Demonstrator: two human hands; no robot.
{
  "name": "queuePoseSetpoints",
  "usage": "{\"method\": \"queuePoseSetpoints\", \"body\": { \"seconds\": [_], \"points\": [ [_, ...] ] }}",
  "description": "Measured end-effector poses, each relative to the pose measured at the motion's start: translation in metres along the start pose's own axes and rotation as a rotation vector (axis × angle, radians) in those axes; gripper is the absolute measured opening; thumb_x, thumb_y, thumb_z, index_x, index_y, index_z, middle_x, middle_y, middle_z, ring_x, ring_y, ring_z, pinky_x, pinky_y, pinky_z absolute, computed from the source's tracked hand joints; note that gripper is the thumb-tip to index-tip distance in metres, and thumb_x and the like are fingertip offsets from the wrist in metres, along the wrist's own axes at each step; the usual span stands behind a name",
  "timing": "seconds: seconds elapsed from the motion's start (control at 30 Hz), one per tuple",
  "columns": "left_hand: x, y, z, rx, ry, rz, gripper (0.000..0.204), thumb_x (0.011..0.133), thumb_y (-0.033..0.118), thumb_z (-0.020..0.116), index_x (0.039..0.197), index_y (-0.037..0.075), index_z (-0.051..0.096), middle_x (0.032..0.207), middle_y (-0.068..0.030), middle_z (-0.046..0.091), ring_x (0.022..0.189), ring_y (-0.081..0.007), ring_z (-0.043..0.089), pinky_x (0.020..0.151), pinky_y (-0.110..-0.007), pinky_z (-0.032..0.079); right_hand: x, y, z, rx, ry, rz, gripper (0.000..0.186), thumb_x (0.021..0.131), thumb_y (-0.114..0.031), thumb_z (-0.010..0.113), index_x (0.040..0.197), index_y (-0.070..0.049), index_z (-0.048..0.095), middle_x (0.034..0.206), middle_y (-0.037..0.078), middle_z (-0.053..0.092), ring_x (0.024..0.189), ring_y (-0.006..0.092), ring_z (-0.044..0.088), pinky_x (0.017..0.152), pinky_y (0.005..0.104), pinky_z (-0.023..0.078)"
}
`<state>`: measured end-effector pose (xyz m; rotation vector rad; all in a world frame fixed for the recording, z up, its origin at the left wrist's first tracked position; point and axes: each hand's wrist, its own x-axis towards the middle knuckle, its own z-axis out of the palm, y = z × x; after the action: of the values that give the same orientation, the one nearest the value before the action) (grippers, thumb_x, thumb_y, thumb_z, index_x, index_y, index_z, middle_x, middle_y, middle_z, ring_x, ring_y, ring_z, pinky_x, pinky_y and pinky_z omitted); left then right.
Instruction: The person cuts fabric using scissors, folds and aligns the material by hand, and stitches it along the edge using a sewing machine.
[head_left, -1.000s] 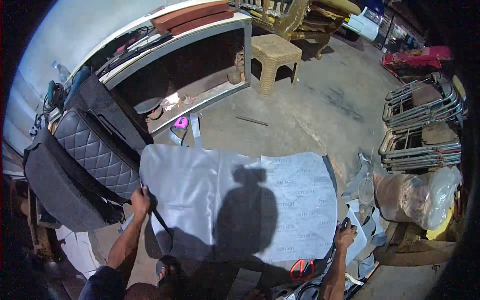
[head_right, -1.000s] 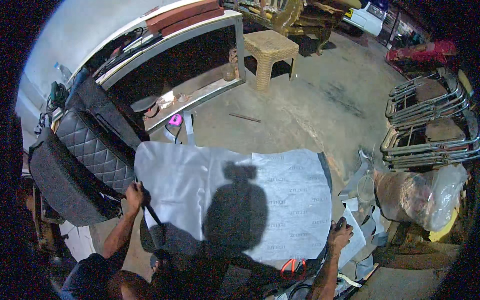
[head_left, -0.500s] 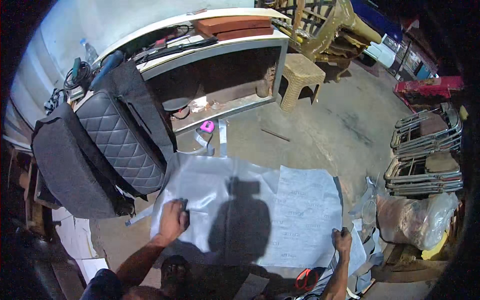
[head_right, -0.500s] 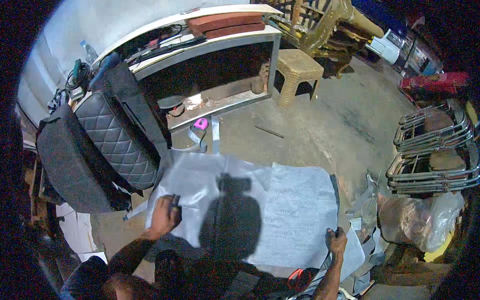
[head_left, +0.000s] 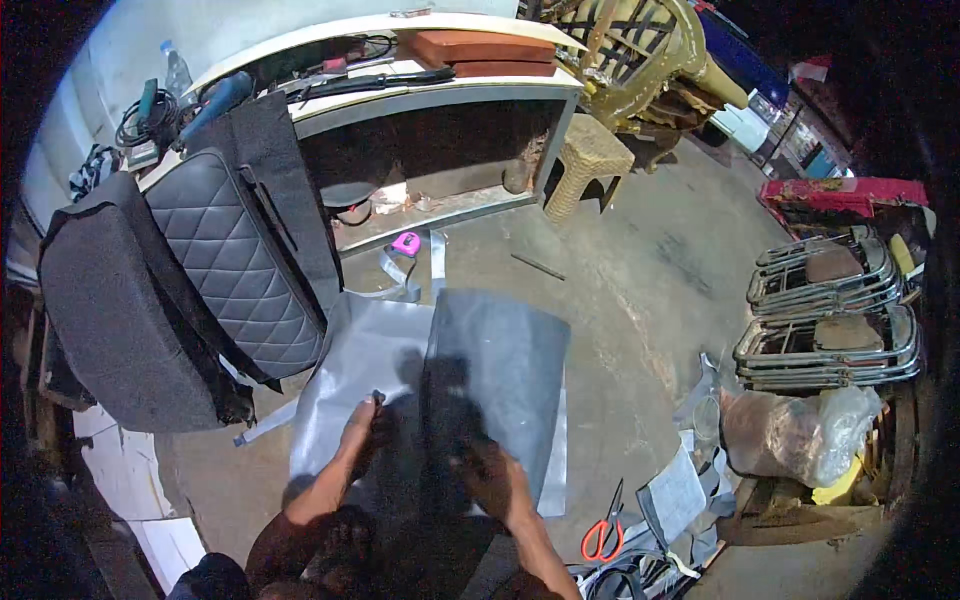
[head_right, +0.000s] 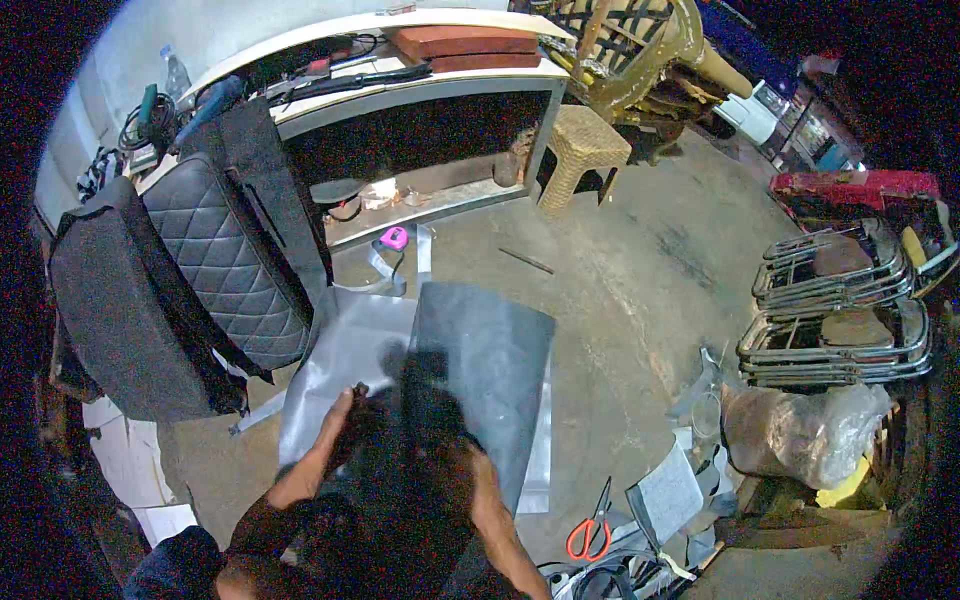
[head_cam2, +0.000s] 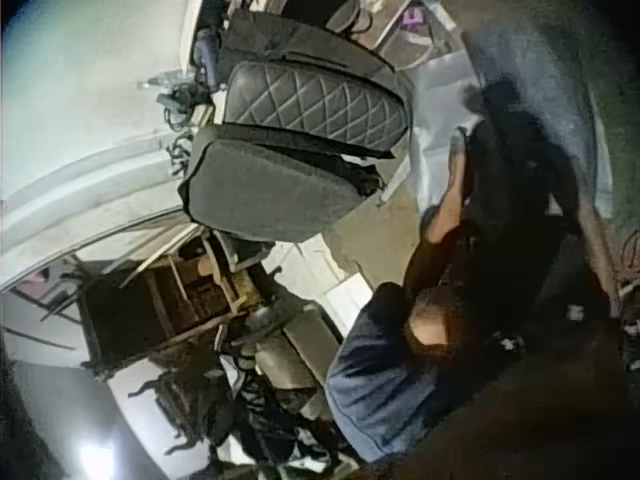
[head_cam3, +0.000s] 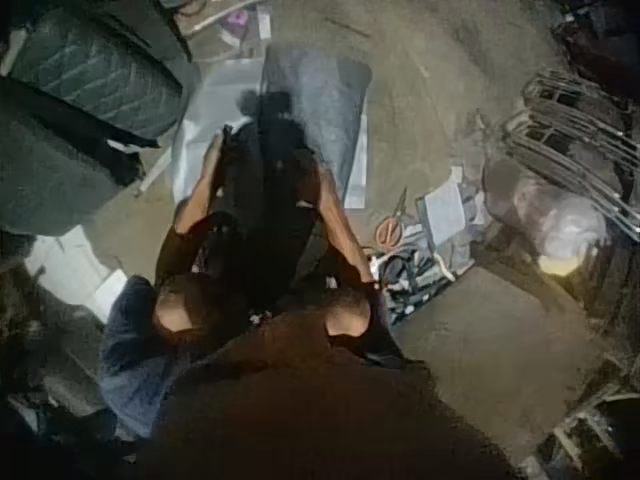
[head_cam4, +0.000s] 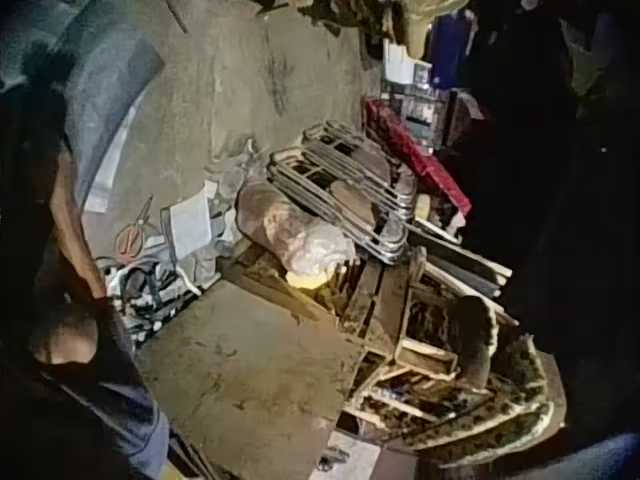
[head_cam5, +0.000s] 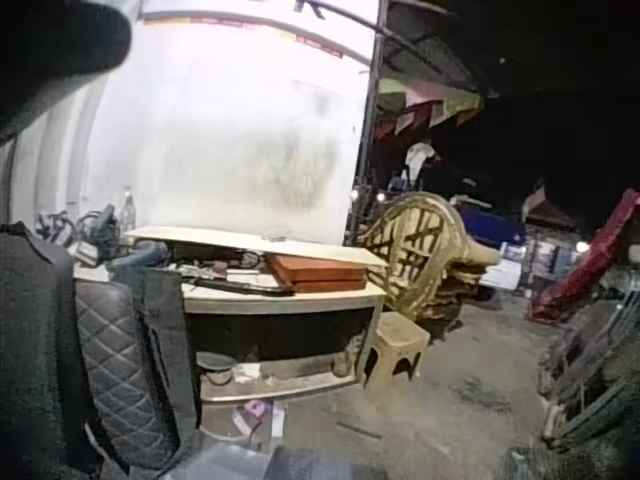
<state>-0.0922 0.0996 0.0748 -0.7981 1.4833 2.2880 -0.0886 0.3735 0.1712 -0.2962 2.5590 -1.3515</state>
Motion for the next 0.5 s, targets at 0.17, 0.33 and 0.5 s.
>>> {"method": "queuePoseSetpoints", "body": {
  "seconds": [0.17,0.33,0.5],
  "points": [
    [0.028,-0.054,-0.018,0.625,0.135,0.309,0.065,0.097,0.057,0.056,0.132,0.003,0.056,0.123,-0.0190,0.066,0.117,-0.0359,0.061,0.100,-0.046,0.047,-0.014,0.118,-0.003,-0.379,0.432,0.288,0.045,0.093,-0.035,0.066,0.121,0.001,0.065,0.108,0.027,0.064,0.100,0.0427,0.062,0.089,0.0493,0.049],
    [0.060,-0.096,0.005,0.878,-0.003,0.217,0.060,0.093,0.049,0.063,0.127,0.001,0.059,0.117,-0.0207,0.067,0.111,-0.0364,0.065,0.095,-0.047,0.050,-0.017,0.162,0.008,-0.294,0.657,0.429,0.042,0.090,-0.032,0.070,0.114,0.003,0.067,0.107,0.030,0.065,0.102,0.0430,0.063,0.090,0.0494,0.049],
    [0.043,-0.064,0.004,0.732,-0.193,0.418,0.049,0.086,0.037,0.072,0.118,0.001,0.065,0.104,-0.0187,0.072,0.096,-0.0331,0.069,0.084,-0.046,0.053,-0.017,0.167,0.009,-0.007,0.629,0.316,0.034,0.090,-0.024,0.071,0.115,-0.001,0.069,0.102,0.026,0.070,0.094,0.0420,0.068,0.085,0.0472,0.052]
  ]
}}
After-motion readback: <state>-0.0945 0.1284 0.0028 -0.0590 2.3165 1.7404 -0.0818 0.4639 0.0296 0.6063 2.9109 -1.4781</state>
